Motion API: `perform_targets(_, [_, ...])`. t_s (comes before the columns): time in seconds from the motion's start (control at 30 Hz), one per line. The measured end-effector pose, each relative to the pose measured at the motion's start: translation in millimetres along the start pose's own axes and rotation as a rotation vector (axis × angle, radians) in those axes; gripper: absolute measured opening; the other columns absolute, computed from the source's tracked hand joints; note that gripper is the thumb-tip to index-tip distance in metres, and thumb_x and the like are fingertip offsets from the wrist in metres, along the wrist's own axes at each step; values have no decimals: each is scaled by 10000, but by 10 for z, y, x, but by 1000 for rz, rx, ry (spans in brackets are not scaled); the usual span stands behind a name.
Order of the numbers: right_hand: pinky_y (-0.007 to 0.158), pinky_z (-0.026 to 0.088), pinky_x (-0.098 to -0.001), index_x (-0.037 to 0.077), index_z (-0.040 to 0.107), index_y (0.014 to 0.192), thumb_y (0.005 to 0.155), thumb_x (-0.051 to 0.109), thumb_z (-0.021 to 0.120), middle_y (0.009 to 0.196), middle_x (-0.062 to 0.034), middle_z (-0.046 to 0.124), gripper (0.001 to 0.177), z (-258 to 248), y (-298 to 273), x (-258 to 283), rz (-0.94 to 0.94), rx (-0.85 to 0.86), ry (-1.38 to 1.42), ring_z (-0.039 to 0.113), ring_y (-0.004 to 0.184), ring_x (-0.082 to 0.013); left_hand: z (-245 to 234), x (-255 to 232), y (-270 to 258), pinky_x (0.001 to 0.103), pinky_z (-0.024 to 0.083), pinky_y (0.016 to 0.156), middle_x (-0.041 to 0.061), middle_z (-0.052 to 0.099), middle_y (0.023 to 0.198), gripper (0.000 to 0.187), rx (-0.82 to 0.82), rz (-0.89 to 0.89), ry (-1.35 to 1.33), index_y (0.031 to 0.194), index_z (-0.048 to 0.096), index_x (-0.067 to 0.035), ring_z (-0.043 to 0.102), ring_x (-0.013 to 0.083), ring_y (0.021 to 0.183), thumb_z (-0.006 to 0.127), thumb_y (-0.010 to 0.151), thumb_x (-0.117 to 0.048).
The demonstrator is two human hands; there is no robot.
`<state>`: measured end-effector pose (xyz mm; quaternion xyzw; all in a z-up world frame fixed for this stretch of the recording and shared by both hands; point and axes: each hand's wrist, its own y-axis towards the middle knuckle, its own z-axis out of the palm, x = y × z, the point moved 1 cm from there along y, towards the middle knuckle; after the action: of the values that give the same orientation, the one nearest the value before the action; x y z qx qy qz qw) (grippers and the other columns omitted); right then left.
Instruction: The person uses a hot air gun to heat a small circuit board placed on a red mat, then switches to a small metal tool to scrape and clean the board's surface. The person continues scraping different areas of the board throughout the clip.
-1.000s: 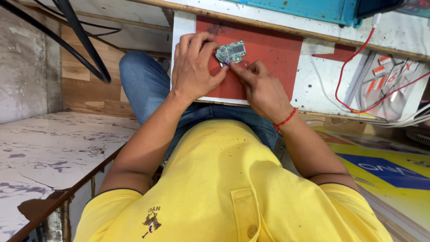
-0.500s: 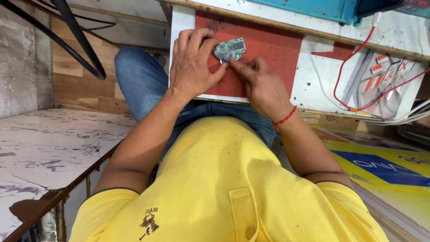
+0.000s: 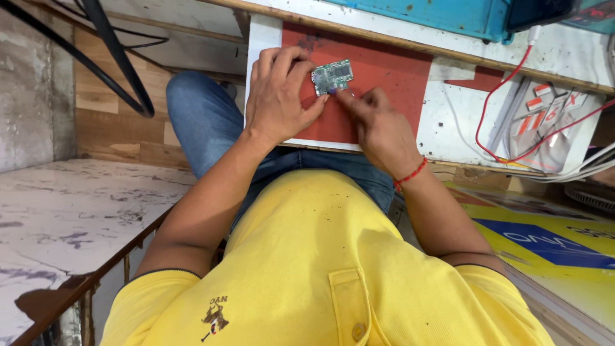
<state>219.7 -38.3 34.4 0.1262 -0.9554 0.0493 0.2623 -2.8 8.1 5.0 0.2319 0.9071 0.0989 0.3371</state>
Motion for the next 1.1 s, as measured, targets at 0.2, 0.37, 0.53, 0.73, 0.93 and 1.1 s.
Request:
perform_targets(0.2, [698, 547, -493, 186, 651, 1414, 920, -6, 591, 1059, -173, 619, 533, 1, 61, 76, 6, 7, 14, 666, 817, -400, -19, 18, 49, 461, 419, 1015, 72, 567, 1278, 479, -16, 10, 9, 1153, 687, -68, 481, 312, 1211, 876, 794, -324])
perform_targets(0.37, [644, 533, -497, 181, 642, 1412, 971, 31, 596, 1072, -177, 617, 469, -50, 35, 48, 83, -35, -70, 652, 766, -400, 46, -27, 36, 460, 419, 1015, 75, 566, 1273, 473, 8, -3, 8, 1150, 687, -59, 480, 305, 1212, 873, 806, -326])
perform_targets(0.53, [629, 544, -489, 170, 628, 1415, 888, -20, 570, 1086, -192, 620, 563, -39, -22, -19, -22, -14, -38, 652, 746, -399, 34, -6, 24, 462, 417, 1007, 75, 566, 1281, 466, 19, 3, 12, 1150, 686, -61, 482, 301, 1217, 875, 818, -328])
perform_targets(0.73, [654, 545, -497, 201, 629, 1420, 965, 57, 593, 1026, -161, 618, 479, 26, 6, 2, -63, 38, 18, 661, 777, -397, 0, -17, 32, 454, 424, 1016, 67, 565, 1271, 474, 0, 8, 15, 1149, 687, -68, 485, 303, 1205, 871, 796, -324])
perform_targets(0.93, [633, 545, -496, 200, 641, 1438, 913, 6, 559, 1067, -167, 624, 566, 43, -6, -9, -52, -4, -82, 653, 757, -400, 1, -38, -9, 447, 426, 1034, 56, 562, 1292, 475, 3, 16, 35, 1180, 684, -74, 495, 297, 1210, 884, 814, -301])
perform_targets(1.1, [622, 541, -484, 195, 650, 1441, 962, 23, 572, 1089, -168, 618, 515, 8, -32, -58, 14, -65, -107, 659, 758, -381, 45, -27, 31, 452, 421, 1009, 58, 556, 1270, 467, 2, 5, 17, 1158, 682, -77, 485, 308, 1204, 894, 807, -302])
